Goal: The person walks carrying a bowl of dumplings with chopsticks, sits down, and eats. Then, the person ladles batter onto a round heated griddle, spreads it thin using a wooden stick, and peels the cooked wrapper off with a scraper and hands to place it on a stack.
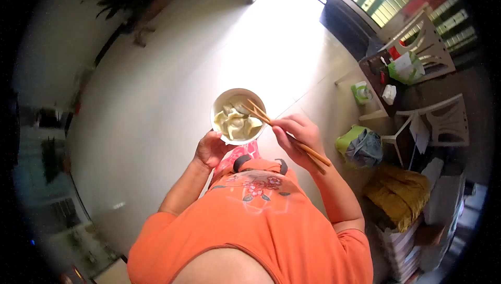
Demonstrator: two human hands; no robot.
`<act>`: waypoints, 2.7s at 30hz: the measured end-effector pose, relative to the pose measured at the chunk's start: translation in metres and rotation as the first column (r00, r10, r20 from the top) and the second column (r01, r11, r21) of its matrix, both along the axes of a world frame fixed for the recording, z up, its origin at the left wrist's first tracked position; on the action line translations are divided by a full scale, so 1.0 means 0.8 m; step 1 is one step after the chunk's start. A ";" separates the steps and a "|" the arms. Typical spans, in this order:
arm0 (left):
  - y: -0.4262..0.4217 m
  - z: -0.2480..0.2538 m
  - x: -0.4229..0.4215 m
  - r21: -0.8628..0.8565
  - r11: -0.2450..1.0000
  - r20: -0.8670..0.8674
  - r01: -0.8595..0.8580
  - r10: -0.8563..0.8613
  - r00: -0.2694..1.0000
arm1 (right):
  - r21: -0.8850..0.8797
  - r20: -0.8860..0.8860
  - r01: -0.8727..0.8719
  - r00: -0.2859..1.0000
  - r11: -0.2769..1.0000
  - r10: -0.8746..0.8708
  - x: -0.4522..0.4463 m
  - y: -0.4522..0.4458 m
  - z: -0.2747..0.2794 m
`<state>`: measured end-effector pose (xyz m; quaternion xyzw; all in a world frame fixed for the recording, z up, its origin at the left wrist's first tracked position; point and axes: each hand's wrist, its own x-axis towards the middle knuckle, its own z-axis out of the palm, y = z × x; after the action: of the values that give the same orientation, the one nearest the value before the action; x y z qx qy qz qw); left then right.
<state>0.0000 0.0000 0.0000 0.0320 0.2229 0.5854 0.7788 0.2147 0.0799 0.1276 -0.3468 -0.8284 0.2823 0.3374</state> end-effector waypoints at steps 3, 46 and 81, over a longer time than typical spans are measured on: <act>0.108 0.023 -0.032 0.059 0.998 -0.069 0.026 -0.022 0.997 | -0.032 -0.058 0.067 0.996 0.997 -0.069 0.000 0.073 0.021; -0.277 0.053 0.984 -0.155 0.062 -0.299 0.986 -0.954 0.013 | -0.817 -0.314 0.529 -0.743 -0.231 -0.592 0.718 -0.843 -0.174; -0.599 -0.072 1.667 -0.264 0.332 -0.345 0.905 -0.909 0.233 | -0.438 -0.422 0.836 0.133 0.331 -0.897 1.461 -0.902 -0.331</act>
<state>1.3333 -0.4794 -0.0574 0.2810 0.3326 0.0016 0.9002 1.3831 -0.6418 -0.1376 -0.6645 -0.3018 0.1672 0.6628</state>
